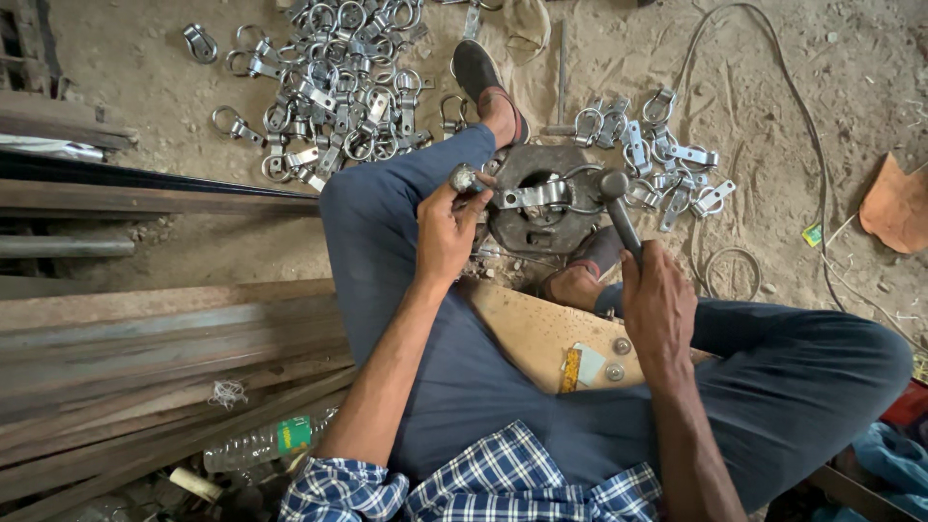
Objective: The person assembles metal components by inserting small pins or bolts into pre-drilled holes in a circular metal frame and hammering them into place.
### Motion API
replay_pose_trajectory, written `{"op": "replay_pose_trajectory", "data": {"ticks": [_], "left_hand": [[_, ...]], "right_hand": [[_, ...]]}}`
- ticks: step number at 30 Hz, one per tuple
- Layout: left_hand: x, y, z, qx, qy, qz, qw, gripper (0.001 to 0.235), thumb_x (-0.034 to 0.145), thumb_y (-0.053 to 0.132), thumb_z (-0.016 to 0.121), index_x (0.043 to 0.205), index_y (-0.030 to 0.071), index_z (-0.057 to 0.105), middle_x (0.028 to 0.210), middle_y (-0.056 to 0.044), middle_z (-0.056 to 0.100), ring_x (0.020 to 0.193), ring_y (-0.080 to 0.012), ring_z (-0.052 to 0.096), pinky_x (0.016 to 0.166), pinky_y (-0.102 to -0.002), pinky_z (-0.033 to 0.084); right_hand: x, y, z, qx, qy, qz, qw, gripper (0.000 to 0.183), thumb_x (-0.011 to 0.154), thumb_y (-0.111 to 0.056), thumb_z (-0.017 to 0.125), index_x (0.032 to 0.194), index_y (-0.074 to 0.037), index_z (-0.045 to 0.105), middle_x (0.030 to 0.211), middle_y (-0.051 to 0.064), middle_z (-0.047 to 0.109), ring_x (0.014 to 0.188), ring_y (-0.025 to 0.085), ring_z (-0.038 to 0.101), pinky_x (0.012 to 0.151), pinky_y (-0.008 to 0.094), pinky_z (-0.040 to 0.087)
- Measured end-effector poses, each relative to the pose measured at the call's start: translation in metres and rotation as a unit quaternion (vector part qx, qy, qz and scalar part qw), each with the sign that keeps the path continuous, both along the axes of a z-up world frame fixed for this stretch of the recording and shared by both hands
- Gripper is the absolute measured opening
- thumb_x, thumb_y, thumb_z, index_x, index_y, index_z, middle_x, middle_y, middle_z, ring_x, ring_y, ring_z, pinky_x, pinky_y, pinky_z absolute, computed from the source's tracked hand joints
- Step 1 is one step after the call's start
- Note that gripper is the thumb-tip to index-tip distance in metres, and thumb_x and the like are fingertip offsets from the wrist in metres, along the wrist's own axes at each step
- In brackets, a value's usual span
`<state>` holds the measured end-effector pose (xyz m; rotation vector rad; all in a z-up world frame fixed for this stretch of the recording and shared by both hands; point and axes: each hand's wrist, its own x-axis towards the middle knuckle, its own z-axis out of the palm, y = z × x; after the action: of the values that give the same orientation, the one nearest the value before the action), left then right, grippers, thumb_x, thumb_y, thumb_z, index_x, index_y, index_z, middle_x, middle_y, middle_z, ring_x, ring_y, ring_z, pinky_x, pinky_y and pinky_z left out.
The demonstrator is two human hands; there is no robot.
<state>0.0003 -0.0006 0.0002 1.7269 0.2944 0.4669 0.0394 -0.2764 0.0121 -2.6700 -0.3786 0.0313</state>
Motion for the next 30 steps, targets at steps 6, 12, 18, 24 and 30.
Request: {"op": "replay_pose_trajectory", "data": {"ticks": [6,12,18,24,30], "left_hand": [[0.003,-0.001,0.001,0.091,-0.032,-0.015,0.995,0.021,0.097,0.012,0.074,0.113,-0.001,0.068,0.098,-0.014,0.075,0.085,-0.0211,0.076,0.073,-0.032,0.058],[0.003,0.0,0.003,0.092,-0.059,-0.033,0.993,0.019,0.099,0.014,0.072,0.11,-0.001,0.07,0.094,-0.016,0.077,0.084,-0.0268,0.079,0.073,-0.035,0.059],[0.003,0.001,-0.012,0.13,-0.056,-0.028,0.99,0.018,0.097,0.013,0.071,0.107,-0.002,0.069,0.095,-0.021,0.075,0.089,-0.0359,0.076,0.071,-0.04,0.056],[0.013,-0.003,-0.002,0.152,-0.103,-0.003,0.983,0.02,0.095,0.014,0.073,0.109,-0.001,0.072,0.098,-0.022,0.074,0.089,-0.0391,0.073,0.073,-0.042,0.057],[0.009,-0.004,-0.02,0.115,-0.105,-0.024,0.988,0.017,0.097,0.016,0.072,0.107,0.002,0.071,0.097,-0.018,0.075,0.088,-0.0378,0.073,0.074,-0.042,0.056]], "right_hand": [[0.002,-0.006,-0.012,-0.002,0.004,0.001,1.0,0.029,0.108,-0.029,0.058,0.101,-0.001,0.055,0.091,0.024,0.066,0.077,0.047,0.064,0.066,0.058,0.047],[-0.004,-0.009,-0.017,0.042,-0.075,0.039,0.996,0.031,0.111,-0.032,0.055,0.109,-0.001,0.059,0.074,0.021,0.06,0.069,0.041,0.059,0.066,0.054,0.044],[-0.021,-0.008,-0.002,0.183,0.125,0.016,0.975,0.033,0.111,-0.03,0.049,0.097,-0.002,0.058,0.064,0.017,0.053,0.054,0.031,0.05,0.055,0.045,0.039],[-0.018,0.011,0.063,0.136,-0.004,0.085,0.987,0.029,0.106,-0.028,0.054,0.105,-0.001,0.063,0.064,0.012,0.053,0.052,0.026,0.048,0.05,0.042,0.038],[0.002,0.023,0.128,0.561,0.012,0.09,0.823,0.022,0.109,-0.029,0.064,0.104,-0.008,0.059,0.075,0.01,0.06,0.058,0.018,0.052,0.052,0.033,0.042]]}}
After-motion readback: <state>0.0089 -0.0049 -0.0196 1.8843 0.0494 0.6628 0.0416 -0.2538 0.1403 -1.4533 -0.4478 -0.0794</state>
